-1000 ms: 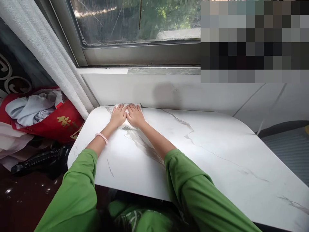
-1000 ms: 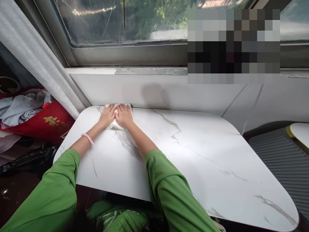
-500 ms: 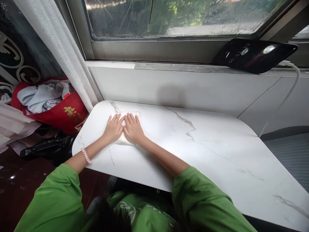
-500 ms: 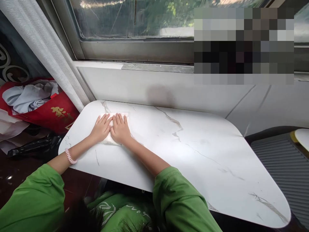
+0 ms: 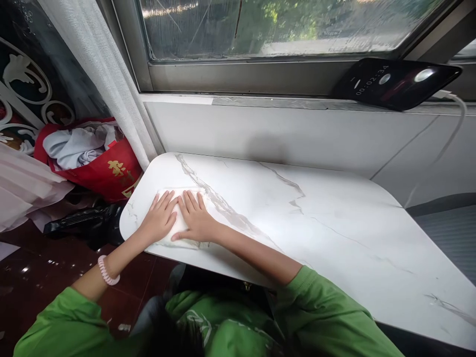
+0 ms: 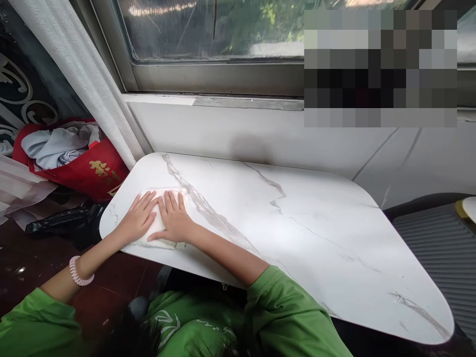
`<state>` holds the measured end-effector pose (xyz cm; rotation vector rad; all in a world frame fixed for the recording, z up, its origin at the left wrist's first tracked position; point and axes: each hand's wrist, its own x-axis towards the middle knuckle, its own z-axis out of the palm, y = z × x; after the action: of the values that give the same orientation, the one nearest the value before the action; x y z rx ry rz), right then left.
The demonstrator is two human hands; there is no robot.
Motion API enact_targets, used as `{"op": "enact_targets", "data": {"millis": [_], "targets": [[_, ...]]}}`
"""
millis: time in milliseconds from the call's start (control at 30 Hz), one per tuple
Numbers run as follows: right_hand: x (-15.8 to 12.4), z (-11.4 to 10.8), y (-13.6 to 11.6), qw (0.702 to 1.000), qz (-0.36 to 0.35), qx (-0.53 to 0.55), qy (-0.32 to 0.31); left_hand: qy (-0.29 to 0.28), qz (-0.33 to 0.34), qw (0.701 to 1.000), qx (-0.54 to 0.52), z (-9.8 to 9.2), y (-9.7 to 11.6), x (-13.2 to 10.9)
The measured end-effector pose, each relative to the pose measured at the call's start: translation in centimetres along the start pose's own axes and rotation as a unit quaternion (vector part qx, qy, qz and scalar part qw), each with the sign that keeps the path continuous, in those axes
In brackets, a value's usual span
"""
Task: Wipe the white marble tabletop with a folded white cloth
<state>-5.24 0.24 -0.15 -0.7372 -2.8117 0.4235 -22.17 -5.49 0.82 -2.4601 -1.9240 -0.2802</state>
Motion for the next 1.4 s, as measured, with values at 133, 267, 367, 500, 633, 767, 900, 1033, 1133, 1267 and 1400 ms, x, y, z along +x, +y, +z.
{"op": "enact_targets", "data": {"millis": [133, 267, 367, 500, 633, 767, 900, 1033, 1133, 1267, 1400], "targets": [[-0.4, 0.7, -0.7, 1.000, -0.013, 0.000, 0.028, 0.010, -0.010, 1.000, 0.003, 0.0, 0.6, -0.7], [0.6, 1.3, -0.8, 0.999, 0.005, 0.008, 0.041, 0.010, -0.006, 1.000, -0.003, -0.1, -0.3, -0.2], [2.4, 1.5, -0.1, 0.999, 0.003, 0.015, 0.043, 0.003, 0.002, 1.000, -0.001, -0.1, -2.0, 1.1], [5.9, 1.4, 1.7, 0.999, 0.021, 0.026, 0.039, -0.010, 0.019, 1.000, 0.009, 0.0, -4.9, 4.2], [9.9, 0.9, 4.2, 0.997, 0.065, 0.032, 0.030, -0.015, 0.030, 0.999, 0.023, 0.4, -8.1, 8.5], [13.9, 0.3, 7.4, 0.995, 0.089, 0.034, 0.026, -0.027, 0.035, 0.999, 0.029, 0.8, -11.1, 13.5], [17.3, -0.2, 10.1, 0.990, 0.130, 0.030, 0.041, -0.034, 0.041, 0.998, 0.030, 1.3, -13.6, 18.0], [19.2, -0.4, 11.4, 0.983, 0.171, 0.022, 0.063, -0.021, 0.027, 0.999, 0.030, 1.9, -15.1, 20.3], [19.3, -0.5, 11.5, 0.984, 0.169, 0.014, 0.058, -0.013, 0.003, 1.000, 0.020, 2.2, -15.3, 20.4], [18.5, -0.7, 11.0, 0.987, 0.151, 0.005, 0.047, -0.015, -0.027, 0.999, 0.012, 2.0, -14.5, 19.1], [16.7, -0.3, 8.8, 0.989, 0.138, 0.011, 0.042, -0.020, -0.029, 0.999, 0.010, 1.5, -13.3, 16.2]]}}
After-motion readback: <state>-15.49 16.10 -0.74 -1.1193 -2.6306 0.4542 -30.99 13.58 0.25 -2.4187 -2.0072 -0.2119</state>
